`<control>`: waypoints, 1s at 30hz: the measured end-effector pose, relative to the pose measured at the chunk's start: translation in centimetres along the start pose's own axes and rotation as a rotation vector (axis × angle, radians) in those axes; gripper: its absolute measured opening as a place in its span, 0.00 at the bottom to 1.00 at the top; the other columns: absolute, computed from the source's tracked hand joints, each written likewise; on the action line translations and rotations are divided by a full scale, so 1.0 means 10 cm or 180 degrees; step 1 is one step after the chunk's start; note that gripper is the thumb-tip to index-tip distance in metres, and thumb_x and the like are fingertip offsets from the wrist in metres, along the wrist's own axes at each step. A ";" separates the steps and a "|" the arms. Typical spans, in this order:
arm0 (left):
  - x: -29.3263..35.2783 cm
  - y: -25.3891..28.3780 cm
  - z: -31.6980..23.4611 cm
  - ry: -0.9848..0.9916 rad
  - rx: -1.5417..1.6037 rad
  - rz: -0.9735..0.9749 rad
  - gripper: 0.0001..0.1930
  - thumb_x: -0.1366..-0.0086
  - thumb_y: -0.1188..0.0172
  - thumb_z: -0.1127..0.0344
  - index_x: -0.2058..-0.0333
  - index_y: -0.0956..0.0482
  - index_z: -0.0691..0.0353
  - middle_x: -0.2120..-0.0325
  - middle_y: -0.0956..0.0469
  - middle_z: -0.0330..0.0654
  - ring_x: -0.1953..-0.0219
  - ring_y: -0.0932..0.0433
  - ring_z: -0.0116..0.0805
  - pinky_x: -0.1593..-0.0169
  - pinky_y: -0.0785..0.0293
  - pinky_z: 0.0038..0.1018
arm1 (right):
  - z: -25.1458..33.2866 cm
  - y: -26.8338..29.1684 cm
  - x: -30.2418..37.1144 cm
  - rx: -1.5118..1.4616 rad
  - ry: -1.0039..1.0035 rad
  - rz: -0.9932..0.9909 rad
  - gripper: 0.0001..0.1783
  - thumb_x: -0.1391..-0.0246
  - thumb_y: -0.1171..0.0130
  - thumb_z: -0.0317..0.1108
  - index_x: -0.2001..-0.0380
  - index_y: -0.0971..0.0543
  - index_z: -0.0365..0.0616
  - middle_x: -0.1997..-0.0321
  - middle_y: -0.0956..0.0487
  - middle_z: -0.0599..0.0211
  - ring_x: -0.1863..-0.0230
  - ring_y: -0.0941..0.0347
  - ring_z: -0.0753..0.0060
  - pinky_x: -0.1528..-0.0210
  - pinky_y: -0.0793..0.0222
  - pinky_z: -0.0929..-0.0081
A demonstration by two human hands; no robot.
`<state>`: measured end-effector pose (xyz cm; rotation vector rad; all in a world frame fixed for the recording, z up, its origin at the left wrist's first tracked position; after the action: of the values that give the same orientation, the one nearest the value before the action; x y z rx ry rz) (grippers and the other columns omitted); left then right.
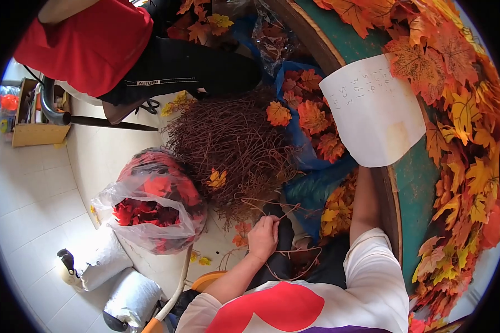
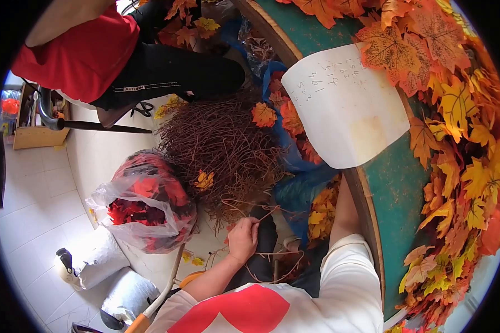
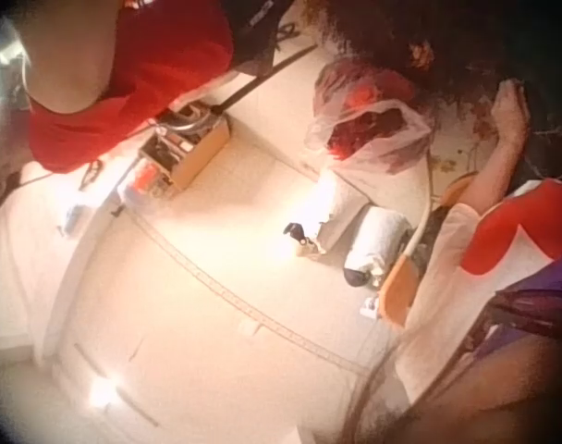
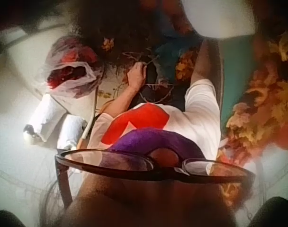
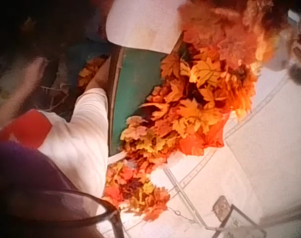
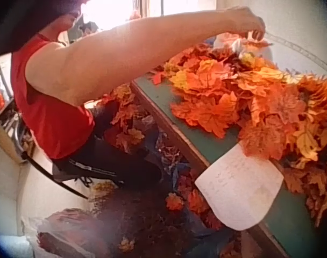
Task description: The person assembles artificial autumn leaves onto branch stems by hand.
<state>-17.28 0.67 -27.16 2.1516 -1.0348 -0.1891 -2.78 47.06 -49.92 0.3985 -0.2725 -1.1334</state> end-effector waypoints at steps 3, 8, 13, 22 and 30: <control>0.00 0.01 -0.02 -0.0017 0.0013 -0.0012 0.03 0.43 0.46 0.68 0.69 0.29 0.56 0.75 0.28 0.42 0.72 0.26 0.42 0.71 0.29 0.34 | 0.04 0.03 0.14 -0.0430 -0.0069 -0.0149 0.21 0.58 0.37 0.35 0.57 0.26 0.47 0.62 0.22 0.63 0.64 0.25 0.58 0.60 0.30 0.61; 0.03 0.03 -0.04 -0.0003 0.0047 -0.0031 0.03 0.42 0.46 0.68 0.69 0.29 0.56 0.75 0.28 0.42 0.71 0.26 0.43 0.70 0.29 0.34 | 0.18 -0.17 0.29 -0.1138 -0.0161 -0.0401 0.20 0.58 0.37 0.33 0.58 0.26 0.47 0.62 0.22 0.66 0.65 0.24 0.59 0.61 0.30 0.61; 0.05 -0.01 -0.13 -0.0167 0.0198 -0.0055 0.04 0.42 0.47 0.67 0.68 0.30 0.57 0.74 0.28 0.43 0.70 0.25 0.44 0.69 0.29 0.35 | 0.63 -0.18 0.36 -0.1811 -0.0104 -0.0750 0.20 0.59 0.36 0.31 0.59 0.26 0.47 0.63 0.22 0.68 0.66 0.24 0.60 0.62 0.29 0.61; 0.19 0.05 -0.05 -0.0152 -0.0008 -0.0094 0.06 0.40 0.49 0.64 0.67 0.30 0.57 0.71 0.26 0.45 0.69 0.25 0.47 0.68 0.28 0.39 | 3.42 -0.97 1.59 -0.2583 -0.0471 0.0849 0.23 0.56 0.41 0.21 0.53 0.28 0.40 0.56 0.24 0.70 0.55 0.28 0.76 0.53 0.34 0.77; 0.24 -0.02 -0.12 -0.0415 -0.0131 -0.0028 0.07 0.39 0.50 0.62 0.66 0.28 0.56 0.71 0.25 0.46 0.68 0.25 0.49 0.66 0.29 0.39 | 4.71 -0.46 1.85 -0.3233 -0.0480 0.1073 0.17 0.55 0.44 0.20 0.58 0.27 0.39 0.60 0.23 0.70 0.59 0.27 0.74 0.57 0.31 0.76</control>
<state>-15.02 -0.32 -26.00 2.1299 -1.0853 -0.3558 -18.27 20.47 -9.48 -0.6138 0.1232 -0.8377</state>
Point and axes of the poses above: each hand's wrist, its own x-axis away from the middle knuckle, its own y-axis out of the back of the hand, z = x × y, the point moved 5 cm from there along -x, towards the middle knuckle
